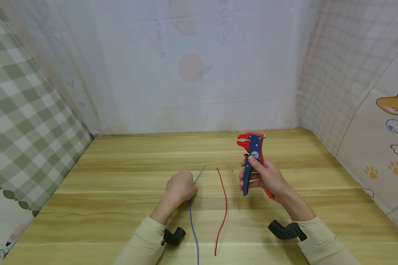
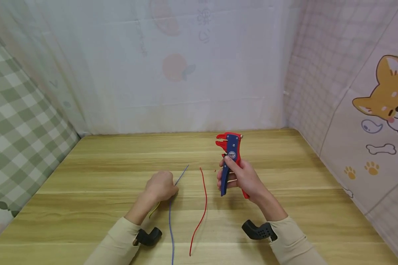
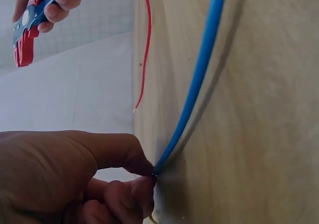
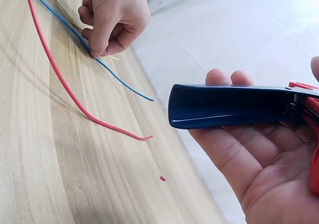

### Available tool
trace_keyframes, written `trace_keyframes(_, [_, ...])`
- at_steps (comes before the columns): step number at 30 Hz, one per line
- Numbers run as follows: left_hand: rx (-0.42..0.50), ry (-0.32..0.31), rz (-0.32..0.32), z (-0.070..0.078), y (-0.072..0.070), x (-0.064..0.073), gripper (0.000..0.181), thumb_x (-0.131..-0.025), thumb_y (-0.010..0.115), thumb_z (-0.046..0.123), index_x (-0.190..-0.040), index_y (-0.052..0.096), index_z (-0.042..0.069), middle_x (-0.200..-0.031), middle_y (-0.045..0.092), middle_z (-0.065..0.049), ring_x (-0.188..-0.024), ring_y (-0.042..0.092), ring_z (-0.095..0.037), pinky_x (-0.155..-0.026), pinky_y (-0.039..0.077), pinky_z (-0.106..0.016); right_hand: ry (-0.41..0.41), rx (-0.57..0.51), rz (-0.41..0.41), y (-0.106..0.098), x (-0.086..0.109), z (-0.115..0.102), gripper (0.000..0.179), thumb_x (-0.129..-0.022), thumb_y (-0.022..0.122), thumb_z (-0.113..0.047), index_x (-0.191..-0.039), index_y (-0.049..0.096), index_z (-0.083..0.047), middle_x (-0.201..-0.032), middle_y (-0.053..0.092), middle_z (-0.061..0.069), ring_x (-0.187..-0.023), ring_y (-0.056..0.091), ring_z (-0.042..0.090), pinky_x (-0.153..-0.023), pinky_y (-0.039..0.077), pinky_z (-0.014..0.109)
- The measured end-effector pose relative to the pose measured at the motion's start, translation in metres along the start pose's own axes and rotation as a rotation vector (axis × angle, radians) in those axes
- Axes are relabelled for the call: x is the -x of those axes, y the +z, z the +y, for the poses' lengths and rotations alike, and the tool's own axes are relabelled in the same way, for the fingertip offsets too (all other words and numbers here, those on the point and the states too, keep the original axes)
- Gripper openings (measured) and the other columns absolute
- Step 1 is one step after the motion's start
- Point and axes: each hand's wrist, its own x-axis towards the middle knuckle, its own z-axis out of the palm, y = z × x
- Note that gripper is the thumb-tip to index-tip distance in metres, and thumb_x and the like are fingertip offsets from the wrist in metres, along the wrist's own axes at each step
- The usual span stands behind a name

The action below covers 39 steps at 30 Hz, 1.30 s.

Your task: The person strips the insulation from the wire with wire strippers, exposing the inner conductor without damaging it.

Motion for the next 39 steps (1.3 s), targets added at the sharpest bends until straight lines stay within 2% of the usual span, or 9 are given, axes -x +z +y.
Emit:
trace_keyframes(3, [-0.015, 0.006, 0.016, 0.002, 0.004, 0.0, 0.04, -0.081, 0.065, 0.004, -0.057, 0.037, 0.017, -0.068, 0.055, -0.006, -0.06, 0.049, -0.022, -0.048, 0.043, -0.037, 0.006, 0.001, -0.003, 0.0, 0.001, 0.002, 0.033, -0.116, 0.039, -0.035, -0.119, 0.053, -0.005, -0.093, 0.076, 0.002, -0.083, 0.079, 0.021, -0.081, 0.066, 0.042])
trace_keyframes(10, [-0.037, 0.019, 0.027, 0.005, 0.006, 0.003, 0.043, -0.083, 0.065, 0.005, -0.055, 0.035, 0.017, -0.062, 0.044, -0.002, -0.057, 0.042, -0.02, -0.045, 0.036, -0.033, 0.001, 0.0, -0.002, 0.001, 0.002, 0.005, 0.03, -0.116, 0.039, -0.034, -0.118, 0.055, -0.009, -0.094, 0.076, 0.004, -0.083, 0.079, 0.02, -0.081, 0.066, 0.043])
trace_keyframes(15, [-0.084, 0.015, 0.081, 0.005, 0.004, 0.004, 0.044, -0.084, 0.069, 0.011, -0.055, 0.037, 0.018, -0.061, 0.044, -0.001, -0.056, 0.044, -0.02, -0.044, 0.04, -0.036, -0.002, 0.017, 0.003, 0.001, 0.001, 0.003, 0.033, -0.116, 0.039, -0.036, -0.119, 0.054, -0.007, -0.094, 0.076, 0.004, -0.082, 0.079, 0.02, -0.081, 0.066, 0.043])
trace_keyframes(19, [-0.091, 0.025, 0.093, 0.005, 0.004, 0.003, 0.044, -0.085, 0.068, 0.01, -0.055, 0.037, 0.018, -0.06, 0.044, -0.001, -0.055, 0.043, -0.02, -0.043, 0.039, -0.035, -0.002, 0.029, 0.004, 0.001, 0.0, 0.002, 0.033, -0.116, 0.039, -0.036, -0.12, 0.054, -0.007, -0.094, 0.076, 0.005, -0.082, 0.079, 0.021, -0.081, 0.066, 0.043])
trace_keyframes(24, [-0.108, 0.026, 0.064, 0.005, 0.003, 0.004, 0.044, -0.086, 0.065, 0.006, -0.055, 0.036, 0.017, -0.06, 0.042, -0.001, -0.055, 0.04, -0.019, -0.043, 0.035, -0.032, -0.004, 0.017, -0.005, 0.002, -0.001, 0.001, 0.033, -0.116, 0.038, -0.036, -0.118, 0.055, -0.008, -0.093, 0.076, 0.003, -0.081, 0.079, 0.02, -0.08, 0.066, 0.043])
trace_keyframes(29, [-0.116, 0.042, -0.01, 0.006, -0.002, 0.006, 0.04, -0.087, 0.063, 0.003, -0.056, 0.04, 0.016, -0.063, 0.044, -0.002, -0.058, 0.043, -0.019, -0.046, 0.04, -0.034, -0.009, 0.011, -0.014, 0.002, -0.002, 0.0, 0.033, -0.116, 0.037, -0.036, -0.118, 0.055, -0.008, -0.091, 0.075, 0.001, -0.081, 0.078, 0.018, -0.079, 0.066, 0.043])
trace_keyframes(32, [-0.11, 0.053, -0.033, 0.007, -0.003, 0.006, 0.038, -0.087, 0.062, 0.002, -0.058, 0.042, 0.015, -0.066, 0.047, -0.003, -0.061, 0.045, -0.019, -0.048, 0.042, -0.035, -0.007, 0.012, -0.011, 0.002, -0.002, 0.001, 0.033, -0.116, 0.038, -0.035, -0.117, 0.055, -0.007, -0.091, 0.076, 0.001, -0.08, 0.078, 0.019, -0.078, 0.066, 0.044])
trace_keyframes(36, [-0.081, 0.044, -0.035, 0.007, -0.003, 0.007, 0.041, -0.087, 0.065, 0.006, -0.057, 0.04, 0.016, -0.065, 0.044, -0.002, -0.059, 0.041, -0.017, -0.047, 0.037, -0.032, -0.001, 0.007, -0.011, 0.002, -0.001, 0.002, 0.032, -0.116, 0.038, -0.036, -0.117, 0.057, -0.01, -0.092, 0.076, 0.002, -0.08, 0.079, 0.019, -0.079, 0.066, 0.046])
trace_keyframes(39, [-0.021, 0.046, -0.035, 0.006, -0.01, 0.009, 0.049, -0.09, 0.066, 0.011, -0.054, 0.034, 0.018, -0.057, 0.034, 0.003, -0.052, 0.03, -0.013, -0.045, 0.026, -0.027, 0.0, 0.007, -0.013, 0.002, 0.0, 0.002, 0.031, -0.116, 0.038, -0.036, -0.117, 0.057, -0.01, -0.092, 0.076, 0.002, -0.081, 0.079, 0.019, -0.08, 0.066, 0.046])
